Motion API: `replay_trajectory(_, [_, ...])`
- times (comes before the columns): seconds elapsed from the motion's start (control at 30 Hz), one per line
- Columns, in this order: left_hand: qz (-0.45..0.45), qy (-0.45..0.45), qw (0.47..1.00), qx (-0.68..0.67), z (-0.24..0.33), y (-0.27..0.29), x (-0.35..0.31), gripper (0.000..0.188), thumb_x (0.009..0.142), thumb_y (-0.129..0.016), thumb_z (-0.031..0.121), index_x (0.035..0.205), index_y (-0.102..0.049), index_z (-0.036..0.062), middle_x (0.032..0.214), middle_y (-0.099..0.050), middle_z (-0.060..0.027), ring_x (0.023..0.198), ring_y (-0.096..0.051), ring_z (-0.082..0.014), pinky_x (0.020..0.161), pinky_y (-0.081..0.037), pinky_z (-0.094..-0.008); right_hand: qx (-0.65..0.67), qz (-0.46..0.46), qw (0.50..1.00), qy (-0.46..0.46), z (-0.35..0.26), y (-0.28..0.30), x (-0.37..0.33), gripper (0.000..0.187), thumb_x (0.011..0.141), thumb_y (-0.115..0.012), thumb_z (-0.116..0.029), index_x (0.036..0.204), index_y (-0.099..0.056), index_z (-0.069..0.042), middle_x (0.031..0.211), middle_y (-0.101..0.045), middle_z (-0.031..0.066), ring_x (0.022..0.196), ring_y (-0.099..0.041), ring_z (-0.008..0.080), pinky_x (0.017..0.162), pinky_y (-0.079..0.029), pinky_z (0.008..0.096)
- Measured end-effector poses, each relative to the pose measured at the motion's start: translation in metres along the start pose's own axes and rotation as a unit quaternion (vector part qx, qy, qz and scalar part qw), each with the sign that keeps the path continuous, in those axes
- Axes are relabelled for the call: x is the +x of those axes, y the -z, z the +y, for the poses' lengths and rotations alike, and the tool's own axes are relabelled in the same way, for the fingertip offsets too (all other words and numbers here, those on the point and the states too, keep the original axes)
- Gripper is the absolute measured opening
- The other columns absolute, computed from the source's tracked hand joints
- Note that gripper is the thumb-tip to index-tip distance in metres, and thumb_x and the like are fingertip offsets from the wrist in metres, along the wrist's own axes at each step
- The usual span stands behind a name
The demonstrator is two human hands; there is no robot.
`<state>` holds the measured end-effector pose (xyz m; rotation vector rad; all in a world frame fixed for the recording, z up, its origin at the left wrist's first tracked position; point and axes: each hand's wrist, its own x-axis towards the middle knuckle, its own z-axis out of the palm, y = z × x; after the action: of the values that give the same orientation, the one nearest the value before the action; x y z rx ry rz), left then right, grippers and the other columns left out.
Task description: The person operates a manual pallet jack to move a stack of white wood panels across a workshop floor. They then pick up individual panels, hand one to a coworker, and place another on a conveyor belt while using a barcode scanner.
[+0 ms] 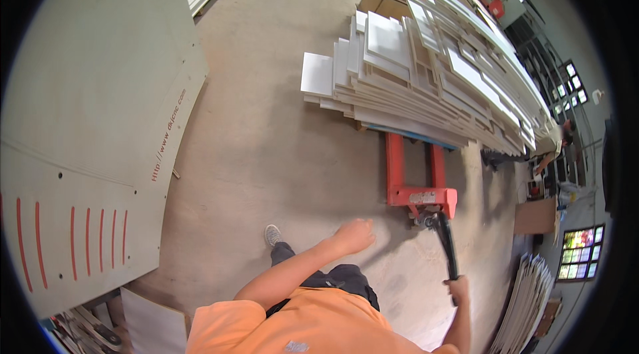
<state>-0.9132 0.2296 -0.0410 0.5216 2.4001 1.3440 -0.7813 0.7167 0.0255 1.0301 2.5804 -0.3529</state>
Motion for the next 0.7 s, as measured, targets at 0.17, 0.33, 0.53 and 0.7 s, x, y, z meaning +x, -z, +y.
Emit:
replay_trajectory(0.17, [-0.044,0.072,0.996,0.037,-0.024,0.019,-0.021,0.035,0.088,-0.062,0.029,0.099,-0.063,-0.0036,0.094,-0.068,-0.026,0.092,-0.066,-0.0434,0.08,-0.054,-0.0521,-0.072,0.174,0.982,-0.032,0.002,0.083,0.045,0.028,0.065,-0.073,-0.01,0.089,-0.074,0.005,0.079,-0.07,0.0277,0.08,-0.072,0.0412,0.073,-0.053,0.0483])
replay_trajectory(0.33, [-0.139,0.049,0.985,0.087,-0.039,0.012,-0.058,0.037,0.089,-0.062,0.03,0.102,-0.063,-0.0051,0.094,-0.069,-0.0256,0.091,-0.066,-0.0435,0.08,-0.054,-0.0517,-0.082,0.287,0.954,0.043,-0.028,0.113,0.067,0.03,0.078,-0.063,-0.013,0.101,-0.071,0.004,0.096,-0.07,0.0306,0.095,-0.068,0.0454,0.08,-0.054,0.0517])
replay_trajectory(0.53, [-0.215,0.055,0.967,0.122,-0.029,-0.003,-0.075,0.03,0.087,-0.063,0.023,0.1,-0.067,-0.0034,0.095,-0.07,-0.025,0.094,-0.067,-0.0426,0.084,-0.054,-0.0505,-0.114,0.298,0.945,-0.065,-0.062,-0.035,-0.042,0.017,0.085,-0.062,-0.017,0.099,-0.066,-0.008,0.091,-0.071,0.0207,0.087,-0.069,0.0406,0.074,-0.054,0.0528])
replay_trajectory(0.7, [-0.255,0.017,0.956,0.144,-0.023,-0.008,-0.075,0.025,0.085,-0.062,0.018,0.096,-0.07,-0.0027,0.095,-0.071,-0.0244,0.093,-0.068,-0.0422,0.084,-0.055,-0.0506,-0.079,0.068,0.994,0.016,-0.128,-0.207,-0.122,0.025,0.077,-0.074,-0.024,0.093,-0.073,-0.005,0.093,-0.073,0.0203,0.091,-0.071,0.0392,0.08,-0.055,0.05])
